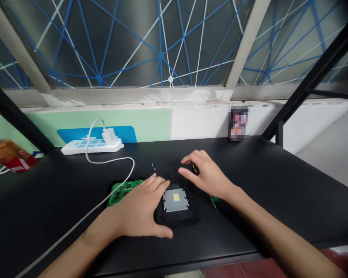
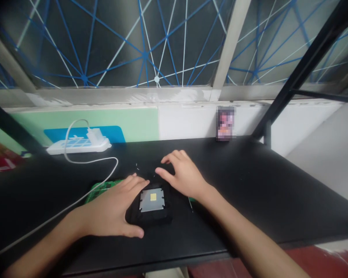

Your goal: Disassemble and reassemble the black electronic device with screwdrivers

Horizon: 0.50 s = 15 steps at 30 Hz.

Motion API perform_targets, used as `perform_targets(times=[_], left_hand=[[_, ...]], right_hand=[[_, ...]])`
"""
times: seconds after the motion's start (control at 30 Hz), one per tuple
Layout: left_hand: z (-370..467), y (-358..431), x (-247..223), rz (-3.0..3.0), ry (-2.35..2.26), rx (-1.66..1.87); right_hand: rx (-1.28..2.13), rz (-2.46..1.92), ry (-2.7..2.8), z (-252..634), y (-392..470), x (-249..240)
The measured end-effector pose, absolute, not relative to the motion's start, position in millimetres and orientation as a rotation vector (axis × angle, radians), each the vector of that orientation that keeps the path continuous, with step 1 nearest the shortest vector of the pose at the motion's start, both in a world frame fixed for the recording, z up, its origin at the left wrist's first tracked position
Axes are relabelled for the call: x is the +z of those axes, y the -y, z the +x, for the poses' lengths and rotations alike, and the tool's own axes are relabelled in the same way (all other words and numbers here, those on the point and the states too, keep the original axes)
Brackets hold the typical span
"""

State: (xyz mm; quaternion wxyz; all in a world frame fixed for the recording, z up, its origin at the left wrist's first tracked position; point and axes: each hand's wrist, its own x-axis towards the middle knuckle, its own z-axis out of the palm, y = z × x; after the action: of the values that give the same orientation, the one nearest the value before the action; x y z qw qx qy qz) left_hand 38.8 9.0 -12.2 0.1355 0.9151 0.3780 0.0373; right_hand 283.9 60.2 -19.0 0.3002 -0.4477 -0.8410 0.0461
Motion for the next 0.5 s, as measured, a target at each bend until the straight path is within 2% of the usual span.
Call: perform_targets(times=[0.13,0.5], left_hand=[[36.6,-12.0,-15.0,2.674,-1.066,0.155],[34.7,-15.3,-16.5,2.664,-0.971,0.278]], right_hand=[[0.392,-0.978,2.525,277.5,-45.9,-11.3],[0.408,-1.021,2.753,277.2,-35.4,-8.1]])
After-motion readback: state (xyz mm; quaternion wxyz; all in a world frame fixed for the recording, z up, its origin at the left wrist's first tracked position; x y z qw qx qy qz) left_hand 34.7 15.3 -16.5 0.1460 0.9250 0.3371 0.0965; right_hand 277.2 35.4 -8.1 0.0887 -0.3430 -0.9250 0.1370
